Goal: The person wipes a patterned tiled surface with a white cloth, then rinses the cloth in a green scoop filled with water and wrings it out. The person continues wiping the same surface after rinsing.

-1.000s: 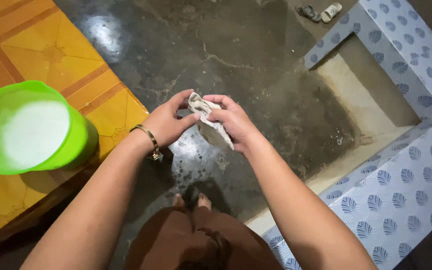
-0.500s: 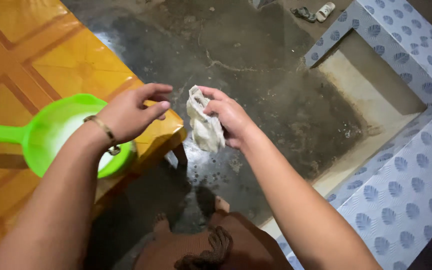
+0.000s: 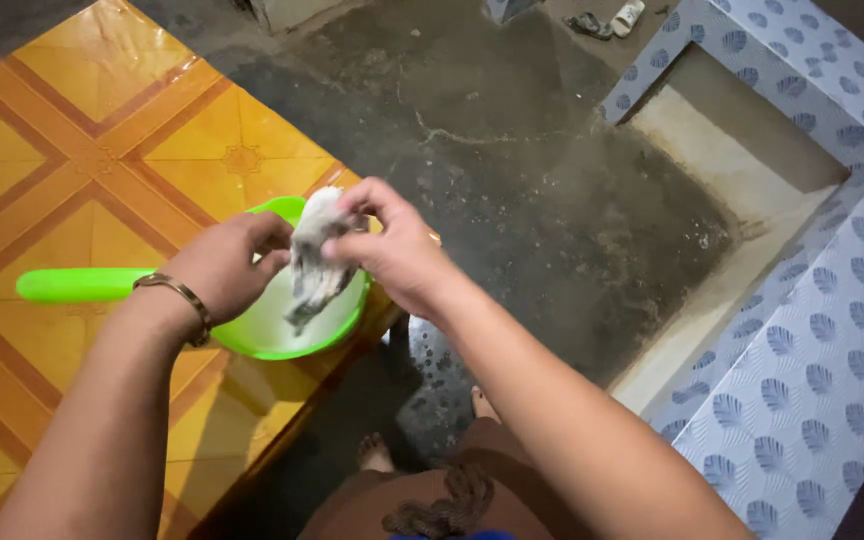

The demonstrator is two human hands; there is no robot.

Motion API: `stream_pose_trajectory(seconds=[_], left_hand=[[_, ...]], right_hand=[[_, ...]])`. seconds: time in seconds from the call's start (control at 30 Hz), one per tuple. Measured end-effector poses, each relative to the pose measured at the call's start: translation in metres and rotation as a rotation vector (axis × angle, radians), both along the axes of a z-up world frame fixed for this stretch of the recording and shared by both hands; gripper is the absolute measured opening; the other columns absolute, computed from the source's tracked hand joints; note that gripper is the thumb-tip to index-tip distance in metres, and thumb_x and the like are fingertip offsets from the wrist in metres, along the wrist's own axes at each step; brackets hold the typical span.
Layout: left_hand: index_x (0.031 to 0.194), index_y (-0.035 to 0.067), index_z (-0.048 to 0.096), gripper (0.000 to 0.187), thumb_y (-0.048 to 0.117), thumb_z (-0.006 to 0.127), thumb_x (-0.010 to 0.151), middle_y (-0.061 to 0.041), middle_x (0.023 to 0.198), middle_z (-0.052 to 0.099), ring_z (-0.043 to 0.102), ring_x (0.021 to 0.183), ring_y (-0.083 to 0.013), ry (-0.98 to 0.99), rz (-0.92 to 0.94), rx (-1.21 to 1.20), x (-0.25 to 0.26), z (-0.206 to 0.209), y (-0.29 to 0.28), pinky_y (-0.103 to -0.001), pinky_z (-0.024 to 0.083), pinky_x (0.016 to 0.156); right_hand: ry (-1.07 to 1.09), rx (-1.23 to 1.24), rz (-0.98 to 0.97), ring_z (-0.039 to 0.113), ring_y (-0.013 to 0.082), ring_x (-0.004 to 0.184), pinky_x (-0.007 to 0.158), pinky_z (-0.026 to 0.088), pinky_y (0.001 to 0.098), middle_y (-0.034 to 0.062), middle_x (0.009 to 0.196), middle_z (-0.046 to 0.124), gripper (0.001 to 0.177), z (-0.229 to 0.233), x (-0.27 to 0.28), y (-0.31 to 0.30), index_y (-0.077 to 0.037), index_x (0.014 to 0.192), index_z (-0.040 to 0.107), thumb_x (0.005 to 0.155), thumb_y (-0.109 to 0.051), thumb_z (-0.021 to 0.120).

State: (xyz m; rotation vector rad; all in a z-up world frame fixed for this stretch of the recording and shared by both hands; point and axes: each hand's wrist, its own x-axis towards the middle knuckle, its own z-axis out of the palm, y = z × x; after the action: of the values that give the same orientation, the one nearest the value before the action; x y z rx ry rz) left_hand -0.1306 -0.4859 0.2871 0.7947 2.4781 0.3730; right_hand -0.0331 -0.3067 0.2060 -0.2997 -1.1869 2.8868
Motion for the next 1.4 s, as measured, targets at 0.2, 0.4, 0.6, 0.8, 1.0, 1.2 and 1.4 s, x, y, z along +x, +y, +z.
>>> stream_pose_trajectory(seconds=[0.2,0.4,0.6,0.8,1.0,1.2,1.4], left_hand=[[0.123,0.01,0.068,0.037,0.016,0.064,0.087,-0.016,0.118,0.074,0.069,0.112,-0.0337,-0.004,-0.112,0.109,-0.021,-0.028,-0.035,-0.043,0.054,0.097],[0.138,0.011,0.052,0.062,0.017,0.071,0.079,-0.019,0.134,0.059,0.06,0.118,-0.0399,0.056,-0.268,0.158,-0.011,-0.044,-0.026,-0.047,0.049,0.099],[0.142,0.021,0.052,0.054,0.022,0.058,0.088,-0.012,0.132,0.062,0.063,0.113,-0.0363,0.168,-0.238,0.012,-0.001,-0.059,-0.021,-0.049,0.052,0.093],[0.134,0.023,0.06,0.046,0.022,0.06,0.087,-0.009,0.119,0.065,0.061,0.114,-0.032,0.242,-0.274,-0.001,0.006,-0.049,-0.021,-0.045,0.051,0.094],[0.129,0.021,0.064,0.047,0.021,0.064,0.083,-0.008,0.121,0.065,0.06,0.117,-0.0299,0.276,-0.319,0.023,0.0,-0.062,-0.026,-0.044,0.049,0.097],[0.127,0.023,0.068,0.039,0.017,0.059,0.089,-0.006,0.12,0.066,0.062,0.116,-0.0289,0.243,-0.213,0.056,0.003,-0.056,-0.023,-0.045,0.051,0.096],[0.13,0.022,0.062,0.044,0.02,0.063,0.086,-0.009,0.124,0.063,0.062,0.111,-0.0345,0.239,-0.119,0.272,0.009,-0.04,-0.025,-0.048,0.053,0.09]], right_hand=[[0.309,1.204,-0.196,0.059,0.0336,0.119,0.103,0.053,0.0428,0.0158,0.124,0.053,0.03,0.01,0.011,-0.054,-0.01,0.104,0.069,0.077,0.002,0.076],[-0.024,1.75,0.175,0.068,0.0383,0.099,0.086,0.054,0.0501,0.0158,0.133,0.056,0.031,0.024,-0.002,-0.071,-0.02,0.116,0.072,0.084,-0.019,0.071],[-0.213,1.916,0.612,0.068,0.0313,0.112,0.091,0.056,0.046,0.0123,0.145,0.055,0.036,0.011,-0.022,-0.076,-0.017,0.121,0.071,0.086,-0.018,0.062],[-0.319,1.845,0.86,0.059,0.0316,0.128,0.104,0.049,0.0469,0.0105,0.159,0.039,0.047,-0.02,-0.038,-0.081,-0.018,0.14,0.058,0.093,-0.022,0.055],[-0.215,1.892,1.191,0.058,0.0284,0.133,0.109,0.048,0.0439,0.0106,0.145,0.062,0.049,-0.051,-0.055,-0.086,-0.013,0.131,0.07,0.083,-0.011,0.062],[-0.285,1.804,1.151,0.065,0.0329,0.123,0.105,0.049,0.0432,0.0166,0.133,0.068,0.043,-0.085,-0.058,-0.086,-0.009,0.122,0.074,0.08,-0.009,0.065],[-0.277,1.555,0.448,0.066,0.0383,0.112,0.093,0.054,0.046,0.0217,0.122,0.068,0.035,-0.046,-0.055,-0.077,-0.004,0.115,0.07,0.083,-0.02,0.069]])
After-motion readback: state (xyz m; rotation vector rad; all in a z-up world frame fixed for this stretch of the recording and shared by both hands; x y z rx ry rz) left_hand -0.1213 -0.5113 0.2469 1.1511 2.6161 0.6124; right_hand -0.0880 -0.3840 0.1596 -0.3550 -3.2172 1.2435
